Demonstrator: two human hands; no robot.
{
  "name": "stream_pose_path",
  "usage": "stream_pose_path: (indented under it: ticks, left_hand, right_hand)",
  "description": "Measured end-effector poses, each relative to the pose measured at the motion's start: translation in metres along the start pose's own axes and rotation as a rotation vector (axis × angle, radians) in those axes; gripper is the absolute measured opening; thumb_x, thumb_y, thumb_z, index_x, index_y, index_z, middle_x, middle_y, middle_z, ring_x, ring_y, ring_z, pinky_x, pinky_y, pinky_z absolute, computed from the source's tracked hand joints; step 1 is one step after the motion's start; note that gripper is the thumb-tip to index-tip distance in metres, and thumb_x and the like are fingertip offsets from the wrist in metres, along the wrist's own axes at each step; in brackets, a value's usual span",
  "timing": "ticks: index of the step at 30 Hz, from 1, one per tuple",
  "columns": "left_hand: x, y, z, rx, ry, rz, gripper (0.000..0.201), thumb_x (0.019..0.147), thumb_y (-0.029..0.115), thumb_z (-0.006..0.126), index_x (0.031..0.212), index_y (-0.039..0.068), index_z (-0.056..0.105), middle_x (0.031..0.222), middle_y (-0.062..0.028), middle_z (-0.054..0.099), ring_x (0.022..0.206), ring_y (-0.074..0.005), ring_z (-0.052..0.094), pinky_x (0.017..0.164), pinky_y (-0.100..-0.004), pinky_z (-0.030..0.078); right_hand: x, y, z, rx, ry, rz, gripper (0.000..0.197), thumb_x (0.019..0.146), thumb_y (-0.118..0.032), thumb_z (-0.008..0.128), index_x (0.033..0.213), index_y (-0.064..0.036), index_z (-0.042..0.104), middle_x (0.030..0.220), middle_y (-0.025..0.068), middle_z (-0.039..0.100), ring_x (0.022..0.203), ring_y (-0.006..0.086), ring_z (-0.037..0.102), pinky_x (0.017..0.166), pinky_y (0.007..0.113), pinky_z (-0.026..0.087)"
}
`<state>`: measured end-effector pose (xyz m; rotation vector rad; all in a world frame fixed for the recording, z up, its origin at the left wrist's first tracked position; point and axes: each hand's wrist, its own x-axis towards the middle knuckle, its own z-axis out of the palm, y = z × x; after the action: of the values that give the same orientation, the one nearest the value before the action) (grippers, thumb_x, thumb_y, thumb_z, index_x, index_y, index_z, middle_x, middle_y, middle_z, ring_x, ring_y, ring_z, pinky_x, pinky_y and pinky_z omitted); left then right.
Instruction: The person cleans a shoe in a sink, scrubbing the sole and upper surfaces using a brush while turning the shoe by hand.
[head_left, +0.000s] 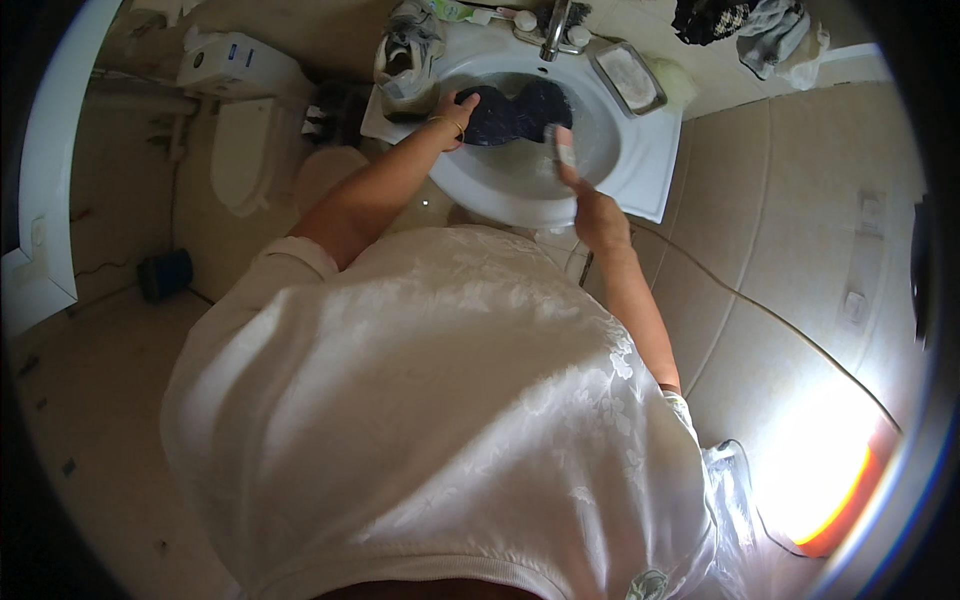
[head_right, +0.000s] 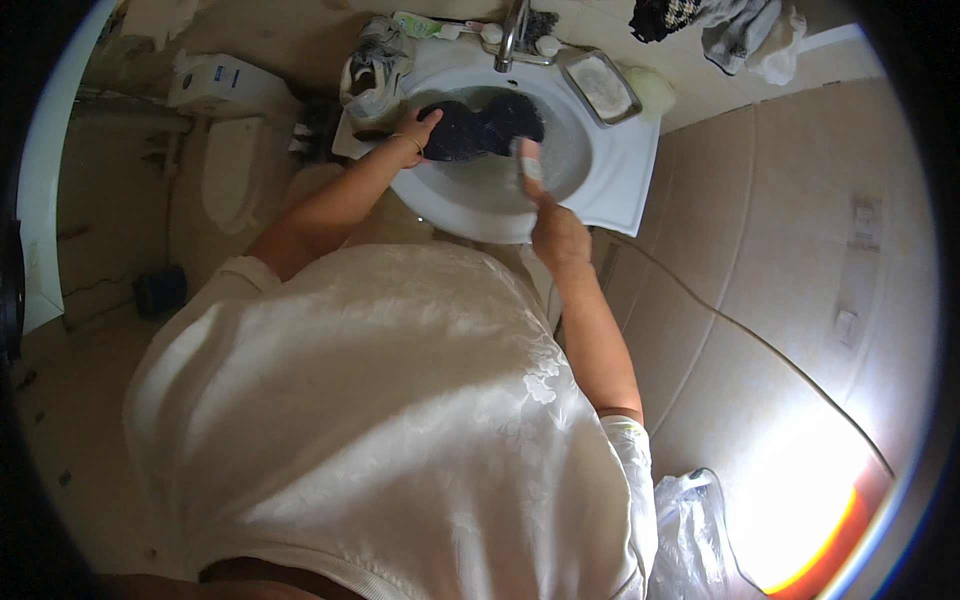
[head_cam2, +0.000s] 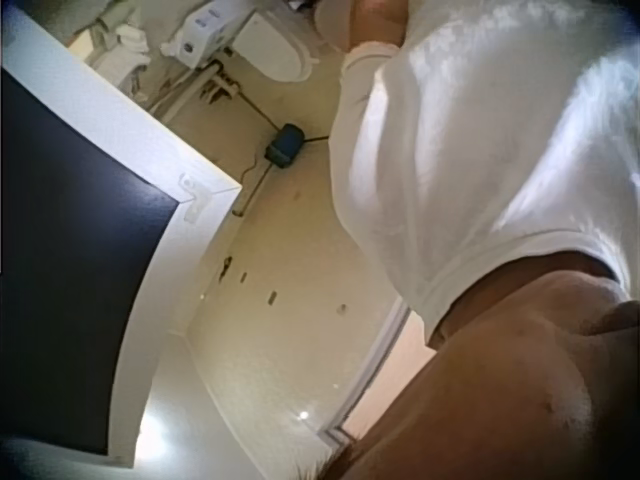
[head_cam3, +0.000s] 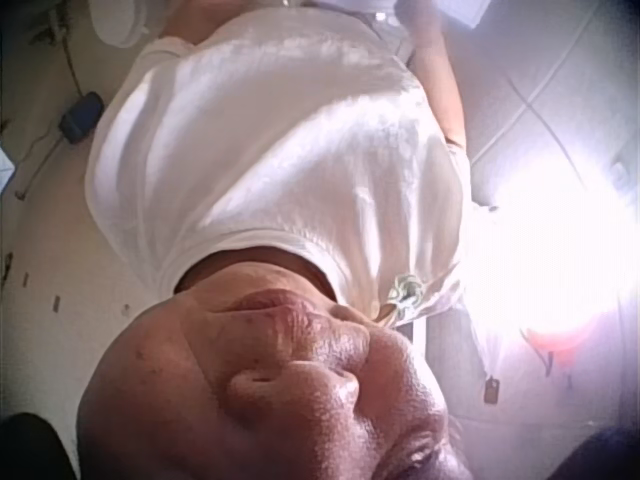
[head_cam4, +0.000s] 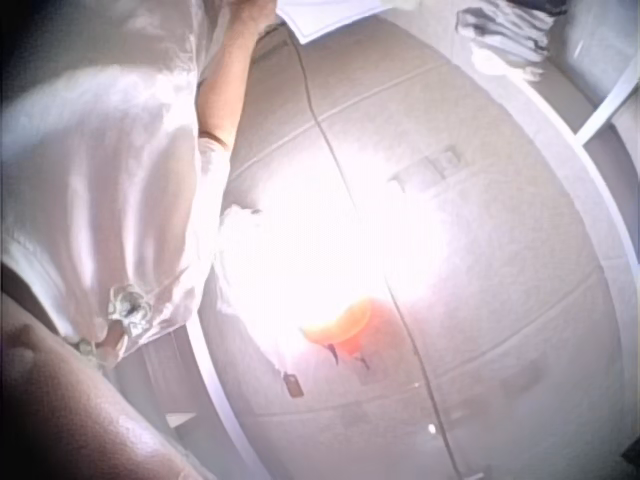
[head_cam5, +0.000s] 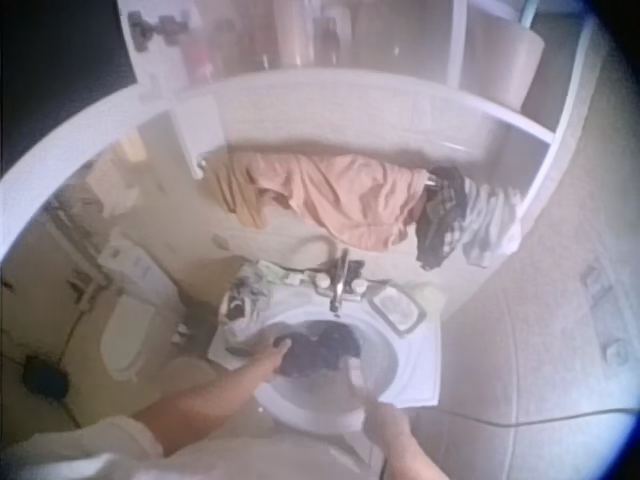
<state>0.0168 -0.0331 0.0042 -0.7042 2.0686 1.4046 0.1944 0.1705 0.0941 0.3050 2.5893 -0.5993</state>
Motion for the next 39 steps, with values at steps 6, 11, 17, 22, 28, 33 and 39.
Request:
stream_pose_path:
  ticks: [6, 11, 17, 22, 28, 33, 39]
  left_hand:
    - [0.002, 0.007, 0.009, 0.182, -0.097, 0.127, 0.057, 0.08, 0.043, 0.058, 0.127, 0.019, 0.036, 0.121, -0.0129, 0.044, 0.099, -0.0306, 0.05, 0.066, -0.0484, 0.048]
    - [0.018, -0.007, 0.003, 0.039, -0.087, 0.035, 0.056, 0.08, 0.046, 0.056, 0.125, 0.016, 0.038, 0.117, -0.0159, 0.047, 0.095, -0.0345, 0.053, 0.06, -0.0459, 0.05]
    - [0.015, -0.012, 0.009, 0.12, -0.073, 0.18, 0.055, 0.077, 0.045, 0.061, 0.117, 0.012, 0.045, 0.105, -0.0158, 0.053, 0.093, -0.0314, 0.054, 0.06, -0.0435, 0.05]
    - [0.005, -0.015, -0.001, 0.081, -0.06, 0.104, 0.061, 0.074, 0.045, 0.064, 0.119, 0.011, 0.043, 0.108, -0.0165, 0.051, 0.095, -0.0303, 0.054, 0.062, -0.0438, 0.051]
    - [-0.004, -0.015, 0.004, -0.081, -0.087, -0.015, 0.072, 0.07, 0.047, 0.067, 0.126, 0.014, 0.034, 0.118, -0.0156, 0.044, 0.098, -0.0324, 0.052, 0.064, -0.0462, 0.052]
    - [-0.016, -0.003, -0.001, -0.179, -0.232, -0.093, 0.073, 0.07, 0.047, 0.068, 0.128, 0.018, 0.033, 0.129, -0.0106, 0.036, 0.11, -0.0307, 0.045, 0.072, -0.0482, 0.052]
    - [-0.008, -0.006, -0.004, -0.169, -0.186, -0.091, 0.071, 0.071, 0.046, 0.067, 0.127, 0.017, 0.035, 0.124, -0.0098, 0.041, 0.107, -0.0293, 0.047, 0.07, -0.0465, 0.052]
  right_hand:
    - [0.073, -0.003, 0.056, 0.089, 0.092, 0.196, 0.039, 0.09, -0.019, 0.033, 0.128, -0.0267, 0.037, 0.098, 0.0204, 0.06, 0.09, 0.0365, 0.057, 0.075, 0.044, 0.045]
    - [0.093, 0.008, 0.044, 0.051, 0.121, 0.213, 0.037, 0.091, -0.022, 0.031, 0.126, -0.0232, 0.042, 0.102, 0.0179, 0.06, 0.094, 0.033, 0.058, 0.08, 0.042, 0.044]
    - [0.101, 0.068, 0.055, -0.034, 0.078, 0.233, 0.035, 0.088, -0.021, 0.037, 0.122, -0.0213, 0.047, 0.109, 0.0128, 0.058, 0.103, 0.0284, 0.055, 0.085, 0.038, 0.044]
    - [0.09, 0.048, 0.052, -0.028, 0.028, 0.244, 0.036, 0.087, -0.019, 0.038, 0.121, -0.0251, 0.047, 0.107, 0.0143, 0.059, 0.101, 0.0298, 0.056, 0.084, 0.039, 0.044]
    - [0.06, -0.006, 0.041, 0.015, 0.103, 0.131, 0.04, 0.087, -0.017, 0.039, 0.127, -0.0256, 0.039, 0.101, 0.0177, 0.06, 0.095, 0.034, 0.056, 0.08, 0.042, 0.044]
    - [0.096, 0.028, 0.04, 0.144, 0.157, 0.272, 0.038, 0.088, -0.018, 0.037, 0.125, -0.0229, 0.042, 0.1, 0.0188, 0.06, 0.095, 0.0352, 0.056, 0.08, 0.043, 0.044]
    - [0.045, -0.01, 0.051, 0.038, 0.087, 0.065, 0.042, 0.087, -0.018, 0.039, 0.129, -0.0229, 0.034, 0.093, 0.0201, 0.061, 0.09, 0.0351, 0.058, 0.076, 0.045, 0.045]
